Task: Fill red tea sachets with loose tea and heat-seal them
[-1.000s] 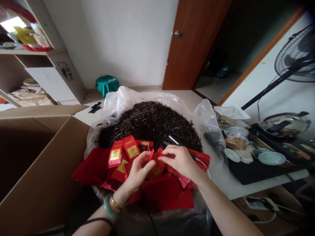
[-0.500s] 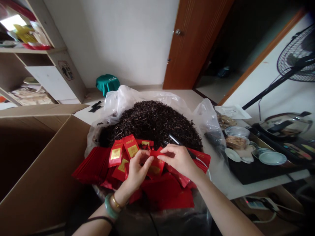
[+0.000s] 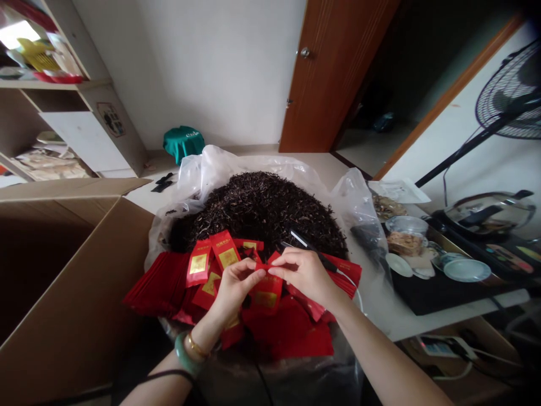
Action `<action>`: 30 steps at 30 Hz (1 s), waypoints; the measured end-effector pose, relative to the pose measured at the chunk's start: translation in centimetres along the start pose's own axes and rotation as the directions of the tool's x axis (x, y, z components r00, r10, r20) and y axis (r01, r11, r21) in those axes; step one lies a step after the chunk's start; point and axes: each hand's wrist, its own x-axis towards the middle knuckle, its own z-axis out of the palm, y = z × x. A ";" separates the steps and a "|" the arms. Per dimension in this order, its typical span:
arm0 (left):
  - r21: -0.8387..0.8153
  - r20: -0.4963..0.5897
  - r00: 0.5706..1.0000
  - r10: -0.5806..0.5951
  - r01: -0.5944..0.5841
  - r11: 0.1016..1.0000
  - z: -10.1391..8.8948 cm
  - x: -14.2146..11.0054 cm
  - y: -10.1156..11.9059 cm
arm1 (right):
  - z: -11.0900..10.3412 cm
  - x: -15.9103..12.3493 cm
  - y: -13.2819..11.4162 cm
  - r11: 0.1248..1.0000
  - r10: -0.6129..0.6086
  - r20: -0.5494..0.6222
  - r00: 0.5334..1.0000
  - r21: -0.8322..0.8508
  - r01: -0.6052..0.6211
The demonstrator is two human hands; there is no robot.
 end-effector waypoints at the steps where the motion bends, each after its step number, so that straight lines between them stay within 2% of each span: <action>1: 0.008 0.004 1.000 -0.005 0.005 1.000 0.0 0.0 0.0 | 0.0 0.0 0.0 1.000 0.006 0.005 1.000 0.001 -0.006; 6: 0.028 -0.004 1.000 -0.018 0.018 0.999 0.1 -0.2 0.2 | 0.0 0.1 0.2 1.000 0.009 0.046 0.999 0.019 -0.010; 10: -0.020 0.001 0.995 -0.099 0.099 0.995 0.5 -0.5 0.2 | 0.2 0.1 0.4 0.999 -0.012 0.023 1.000 0.038 0.011; 12: -0.014 0.077 0.980 -0.184 0.185 0.983 0.7 -0.7 0.1 | 0.4 0.0 0.6 0.999 -0.009 0.013 1.000 0.052 0.008; 14: 0.010 0.203 0.942 -0.268 0.272 0.962 0.8 -0.9 0.0 | 0.7 0.0 0.7 0.998 -0.001 0.010 1.000 0.065 0.000; 16: 0.019 0.283 0.905 -0.319 0.327 0.945 0.8 -1.0 -0.2 | 1.1 -0.1 0.8 0.997 0.007 0.010 1.000 0.071 -0.007; 20: -0.030 0.243 0.901 -0.360 0.378 0.925 1.0 -1.0 -0.7 | 1.1 0.0 1.0 0.998 0.010 0.024 1.000 0.059 -0.012; 23: -0.059 0.187 0.915 -0.358 0.375 0.925 1.1 -0.9 -0.7 | -0.4 0.6 1.9 1.000 0.025 0.020 0.999 0.016 -0.025; 25: -0.068 0.143 0.933 -0.330 0.342 0.937 1.0 -0.7 -0.7 | -2.0 1.0 3.3 0.996 0.060 -0.031 0.998 -0.067 -0.062; 27: -0.083 0.109 0.947 -0.302 0.311 0.947 0.8 -0.5 -0.6 | -3.4 1.3 5.3 0.947 0.094 -0.117 0.989 -0.295 -0.125; 28: -0.089 0.092 0.953 -0.290 0.298 0.950 0.7 -0.4 -0.6 | -4.0 1.4 6.2 0.882 0.116 -0.152 0.982 -0.439 -0.172; 30: -0.094 0.049 0.959 -0.278 0.282 0.955 0.5 -0.1 -0.7 | -4.4 1.5 7.8 0.730 0.212 -0.107 0.971 -0.643 -0.231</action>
